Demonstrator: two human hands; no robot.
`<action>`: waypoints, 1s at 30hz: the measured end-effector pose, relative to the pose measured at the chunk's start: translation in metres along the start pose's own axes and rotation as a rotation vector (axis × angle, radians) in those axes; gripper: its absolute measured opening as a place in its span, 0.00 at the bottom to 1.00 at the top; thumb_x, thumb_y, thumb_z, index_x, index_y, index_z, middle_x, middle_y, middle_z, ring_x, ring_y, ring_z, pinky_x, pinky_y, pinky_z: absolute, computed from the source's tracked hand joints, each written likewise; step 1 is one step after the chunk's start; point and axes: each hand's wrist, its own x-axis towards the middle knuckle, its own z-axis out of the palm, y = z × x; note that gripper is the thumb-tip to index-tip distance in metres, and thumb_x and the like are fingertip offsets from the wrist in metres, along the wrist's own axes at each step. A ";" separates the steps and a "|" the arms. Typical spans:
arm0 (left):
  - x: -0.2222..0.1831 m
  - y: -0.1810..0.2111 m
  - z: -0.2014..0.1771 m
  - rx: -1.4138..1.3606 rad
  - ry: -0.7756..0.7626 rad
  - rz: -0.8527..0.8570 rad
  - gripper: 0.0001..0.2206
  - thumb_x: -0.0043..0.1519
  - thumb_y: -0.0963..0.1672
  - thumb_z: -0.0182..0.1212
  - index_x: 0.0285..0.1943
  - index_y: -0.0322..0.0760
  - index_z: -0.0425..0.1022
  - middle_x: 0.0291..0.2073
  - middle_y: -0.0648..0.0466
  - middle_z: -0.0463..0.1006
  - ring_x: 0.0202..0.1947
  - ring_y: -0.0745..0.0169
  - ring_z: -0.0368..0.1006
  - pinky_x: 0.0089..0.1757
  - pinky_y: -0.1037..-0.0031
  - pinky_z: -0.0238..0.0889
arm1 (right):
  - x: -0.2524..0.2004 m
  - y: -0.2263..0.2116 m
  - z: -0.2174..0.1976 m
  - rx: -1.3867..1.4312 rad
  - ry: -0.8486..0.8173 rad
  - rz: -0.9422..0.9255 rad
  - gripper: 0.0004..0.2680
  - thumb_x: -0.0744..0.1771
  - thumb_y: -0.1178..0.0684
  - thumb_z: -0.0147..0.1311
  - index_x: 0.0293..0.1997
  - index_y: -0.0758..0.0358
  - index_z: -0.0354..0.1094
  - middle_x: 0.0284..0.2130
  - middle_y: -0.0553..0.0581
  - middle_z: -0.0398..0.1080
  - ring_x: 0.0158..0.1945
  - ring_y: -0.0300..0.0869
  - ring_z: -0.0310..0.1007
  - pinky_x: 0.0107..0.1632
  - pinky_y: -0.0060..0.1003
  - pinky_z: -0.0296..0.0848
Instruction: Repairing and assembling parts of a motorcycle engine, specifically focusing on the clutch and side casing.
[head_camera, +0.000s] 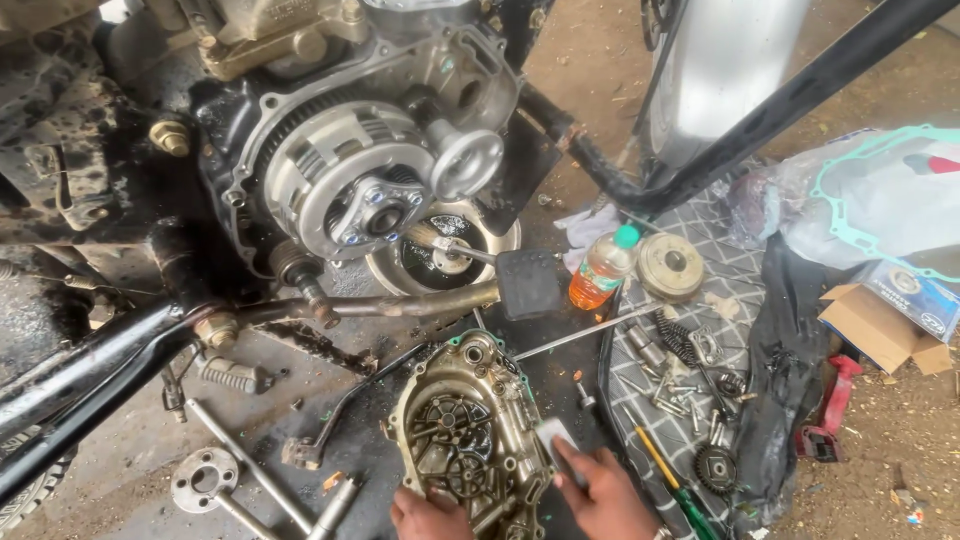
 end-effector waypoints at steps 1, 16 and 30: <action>0.001 0.002 -0.002 0.043 0.031 0.026 0.09 0.60 0.39 0.61 0.43 0.23 0.68 0.39 0.33 0.76 0.27 0.42 0.81 0.28 0.60 0.79 | -0.005 -0.024 -0.009 -0.022 -0.030 0.066 0.20 0.67 0.45 0.56 0.69 0.38 0.62 0.46 0.66 0.71 0.50 0.57 0.78 0.57 0.43 0.76; 0.002 0.003 0.001 0.116 -0.023 -0.002 0.09 0.64 0.40 0.58 0.46 0.21 0.68 0.41 0.35 0.75 0.24 0.49 0.80 0.25 0.66 0.79 | -0.009 -0.005 -0.002 0.104 -0.016 0.125 0.19 0.67 0.47 0.60 0.67 0.39 0.65 0.49 0.64 0.72 0.54 0.51 0.81 0.59 0.39 0.76; 0.031 -0.036 0.044 0.070 -0.018 0.046 0.12 0.57 0.37 0.61 0.46 0.18 0.66 0.42 0.35 0.73 0.26 0.49 0.81 0.29 0.66 0.80 | 0.023 0.065 0.043 0.007 -0.017 0.046 0.21 0.67 0.42 0.58 0.69 0.35 0.62 0.52 0.71 0.69 0.61 0.57 0.74 0.64 0.41 0.71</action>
